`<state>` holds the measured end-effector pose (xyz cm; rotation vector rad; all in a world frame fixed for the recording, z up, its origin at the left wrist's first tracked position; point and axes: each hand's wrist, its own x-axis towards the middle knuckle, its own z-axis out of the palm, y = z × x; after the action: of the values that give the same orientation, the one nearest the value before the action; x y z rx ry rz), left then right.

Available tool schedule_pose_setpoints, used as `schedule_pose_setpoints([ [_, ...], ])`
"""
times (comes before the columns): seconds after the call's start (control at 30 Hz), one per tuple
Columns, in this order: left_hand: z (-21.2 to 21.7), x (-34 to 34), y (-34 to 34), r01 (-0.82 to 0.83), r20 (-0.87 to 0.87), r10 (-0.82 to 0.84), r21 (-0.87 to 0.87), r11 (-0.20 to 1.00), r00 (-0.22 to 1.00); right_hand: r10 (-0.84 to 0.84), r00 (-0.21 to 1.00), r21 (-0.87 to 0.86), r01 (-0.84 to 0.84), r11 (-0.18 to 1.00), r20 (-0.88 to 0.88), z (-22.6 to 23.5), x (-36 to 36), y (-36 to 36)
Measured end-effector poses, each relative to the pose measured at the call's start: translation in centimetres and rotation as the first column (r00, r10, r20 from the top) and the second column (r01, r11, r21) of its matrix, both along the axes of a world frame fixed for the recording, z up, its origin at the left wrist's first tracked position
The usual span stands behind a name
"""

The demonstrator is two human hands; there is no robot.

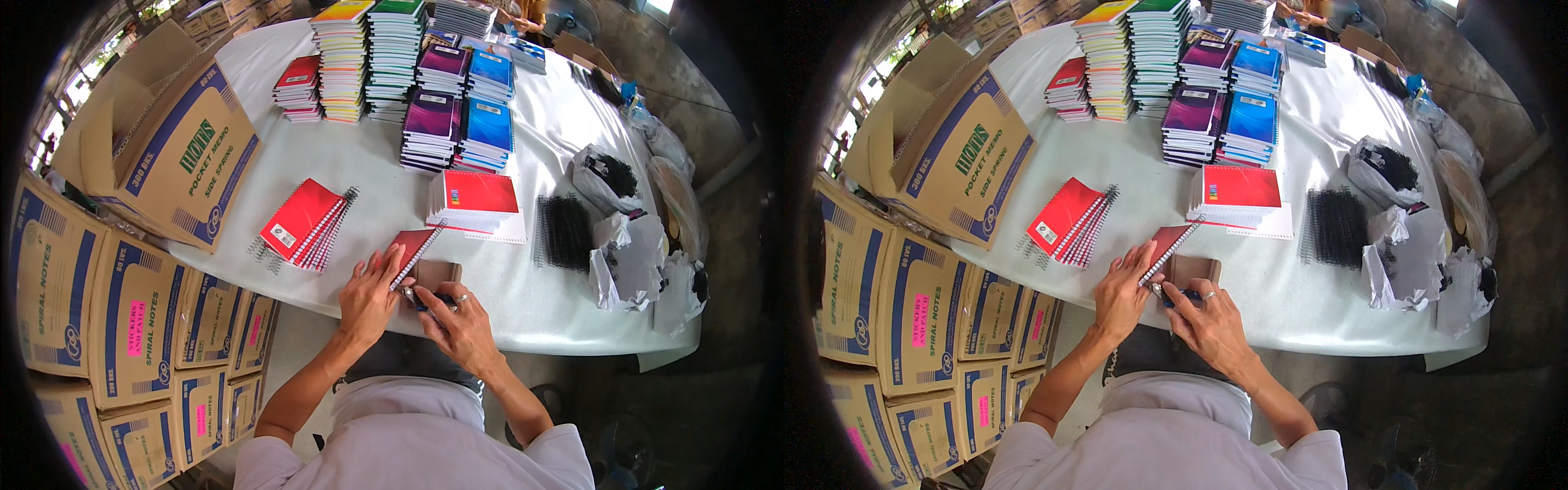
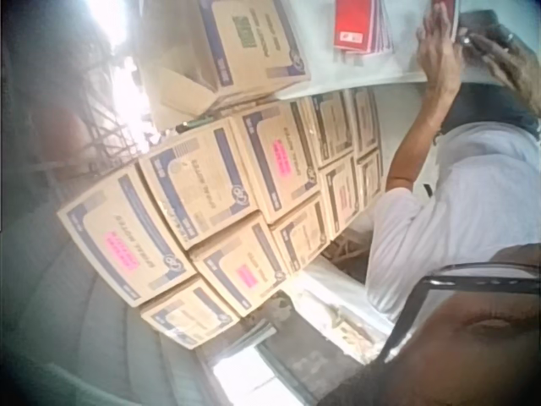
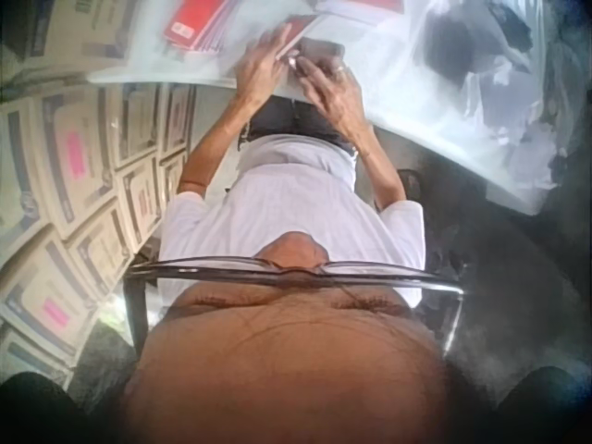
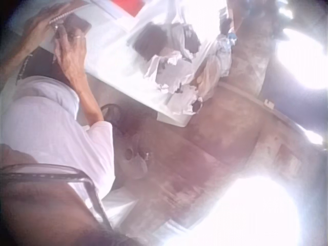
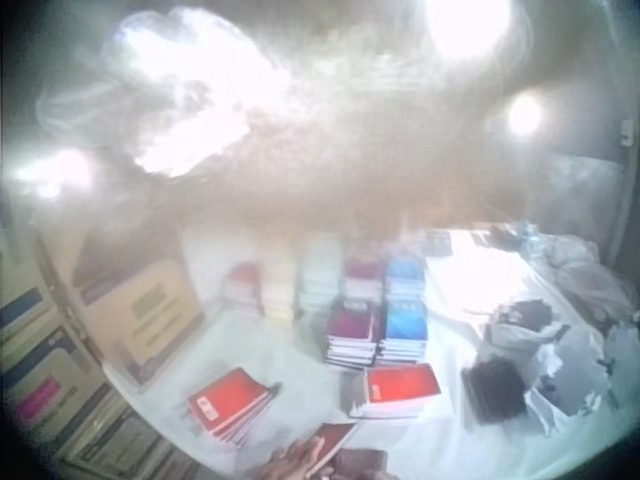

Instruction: The person manually inserts a plastic spiral binding into a notebook and uses a pair of pliers to crimp the ends of the spiral.

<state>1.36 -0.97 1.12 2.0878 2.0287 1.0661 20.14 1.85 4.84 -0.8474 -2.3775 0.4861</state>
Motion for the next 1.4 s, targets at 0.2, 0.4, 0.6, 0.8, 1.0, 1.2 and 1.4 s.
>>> schedule_pose_setpoints([
  [0.2, 0.5, -0.2, 0.0, 0.008, -0.001, -0.008, -0.014, 1.000, 1.000, 0.093, 0.994, -0.379, -0.109, 0.919, -0.059, 0.1, 0.2, 1.2],
  [0.4, 1.4, -0.2, 0.0, 0.026, -0.045, -0.026, 0.006, 1.000, 0.999, 0.217, 0.945, -0.714, -0.328, 0.619, -0.245, 2.6, 1.3, 3.8],
  [0.6, 3.7, -4.4, 0.4, 0.194, 0.379, -0.175, -0.012, 0.981, 0.909, -0.041, 0.946, -0.075, 0.069, 0.995, 0.322, 0.7, 7.3, 7.1],
  [0.8, 4.9, -10.6, 1.9, 0.646, 0.708, -0.554, 0.181, 0.741, 0.437, 0.013, 0.802, -0.694, -0.525, 0.493, -0.597, 0.7, -3.1, 5.7],
  [1.0, 6.5, -17.8, 3.8, 0.245, 0.859, -0.133, 0.008, 0.969, 0.495, 0.247, 0.818, 0.102, -0.228, 0.968, -0.519, 3.2, -14.6, 5.4],
  [1.2, 5.6, -24.3, 4.1, 0.205, 0.687, 0.321, -0.568, 0.797, 0.652, 0.388, 0.898, 0.310, -0.316, 0.897, -0.207, -1.2, -19.2, 4.4],
  [1.4, 4.2, -23.6, 5.2, 0.277, 0.664, 0.197, -0.537, 0.796, 0.721, -0.006, 0.967, -0.301, -0.073, 0.951, -0.253, -4.6, -16.6, 8.3],
])
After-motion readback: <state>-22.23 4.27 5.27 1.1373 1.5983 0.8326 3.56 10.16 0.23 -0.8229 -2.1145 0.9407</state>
